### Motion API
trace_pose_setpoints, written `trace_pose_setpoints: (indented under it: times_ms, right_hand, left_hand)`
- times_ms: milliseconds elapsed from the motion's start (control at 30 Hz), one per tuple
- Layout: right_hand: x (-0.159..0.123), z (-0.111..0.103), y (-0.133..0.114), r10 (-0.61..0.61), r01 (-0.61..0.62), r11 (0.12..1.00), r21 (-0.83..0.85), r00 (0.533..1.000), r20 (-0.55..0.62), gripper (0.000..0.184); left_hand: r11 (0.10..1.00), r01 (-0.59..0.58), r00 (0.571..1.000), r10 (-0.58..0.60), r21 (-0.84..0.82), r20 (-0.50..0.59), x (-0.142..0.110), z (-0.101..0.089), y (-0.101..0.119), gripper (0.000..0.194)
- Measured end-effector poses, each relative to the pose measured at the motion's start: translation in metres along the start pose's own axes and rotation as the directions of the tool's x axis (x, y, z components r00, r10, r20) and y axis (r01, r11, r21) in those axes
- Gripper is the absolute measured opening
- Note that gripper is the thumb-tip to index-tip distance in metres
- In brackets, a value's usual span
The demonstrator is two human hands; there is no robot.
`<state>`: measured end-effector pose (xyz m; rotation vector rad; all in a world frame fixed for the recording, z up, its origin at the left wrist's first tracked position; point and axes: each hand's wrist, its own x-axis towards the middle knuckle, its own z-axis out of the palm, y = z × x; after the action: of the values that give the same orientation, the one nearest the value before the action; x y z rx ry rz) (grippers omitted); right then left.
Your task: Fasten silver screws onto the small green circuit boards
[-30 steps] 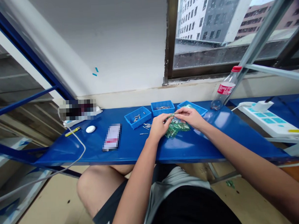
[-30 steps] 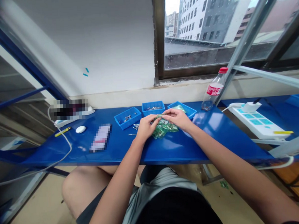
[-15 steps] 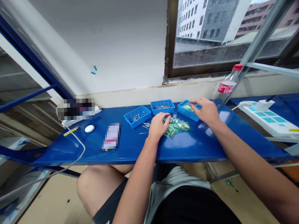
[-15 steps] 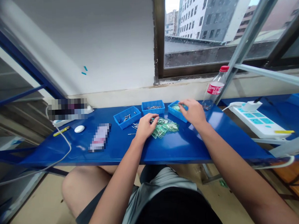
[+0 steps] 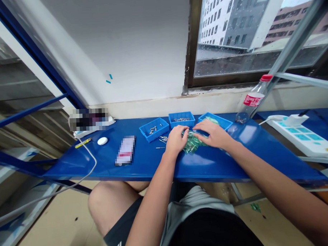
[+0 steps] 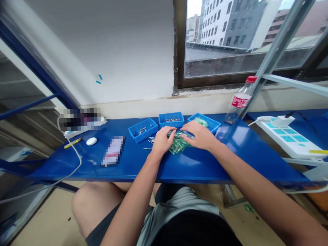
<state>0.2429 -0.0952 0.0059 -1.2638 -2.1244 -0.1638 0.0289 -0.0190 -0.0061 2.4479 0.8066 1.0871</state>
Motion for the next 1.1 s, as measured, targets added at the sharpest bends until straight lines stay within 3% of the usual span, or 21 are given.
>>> trace_pose_setpoints:
  times_ms: [100, 200, 367, 567, 767, 967, 1100]
  right_hand:
    - [0.004, 0.018, -0.006, -0.061, 0.055, 0.997, 0.052, 0.990, 0.128, 0.036]
    - [0.004, 0.027, -0.003, -0.045, 0.037, 0.998, 0.054, 0.986, 0.160, 0.026]
    - [0.000, 0.030, 0.004, 0.050, -0.052, 0.999, 0.013, 0.994, 0.099, 0.022]
    - [0.002, 0.034, -0.005, 0.132, -0.131, 0.988, -0.077, 0.991, 0.012, 0.022]
    - [0.003, 0.031, -0.008, 0.255, -0.268, 0.962, -0.050, 0.950, -0.180, 0.021]
    - [0.001, 0.026, -0.009, 0.389, -0.319, 0.916, 0.241, 0.852, -0.350, 0.021]
    - [0.002, 0.030, -0.014, 0.476, -0.272, 0.816, 0.511, 0.817, -0.326, 0.026]
  left_hand:
    - [1.000, 0.003, 1.000, -0.003, -0.016, -0.007, 0.000, 0.001, -0.001, 0.022]
    - [0.999, 0.001, 1.000, -0.001, -0.043, -0.006, 0.001, 0.002, -0.002, 0.021]
    - [0.999, -0.003, 1.000, 0.003, -0.053, 0.002, 0.000, 0.004, -0.003, 0.021]
    - [0.999, -0.008, 1.000, 0.008, -0.034, 0.000, 0.000, 0.004, -0.005, 0.022]
    - [0.999, 0.015, 1.000, -0.015, -0.033, -0.006, 0.000, 0.003, -0.003, 0.023]
    - [0.997, 0.027, 1.000, -0.026, -0.066, 0.012, -0.001, 0.004, -0.003, 0.049]
    - [0.986, 0.072, 0.997, -0.066, -0.152, 0.042, -0.001, 0.003, 0.000, 0.055]
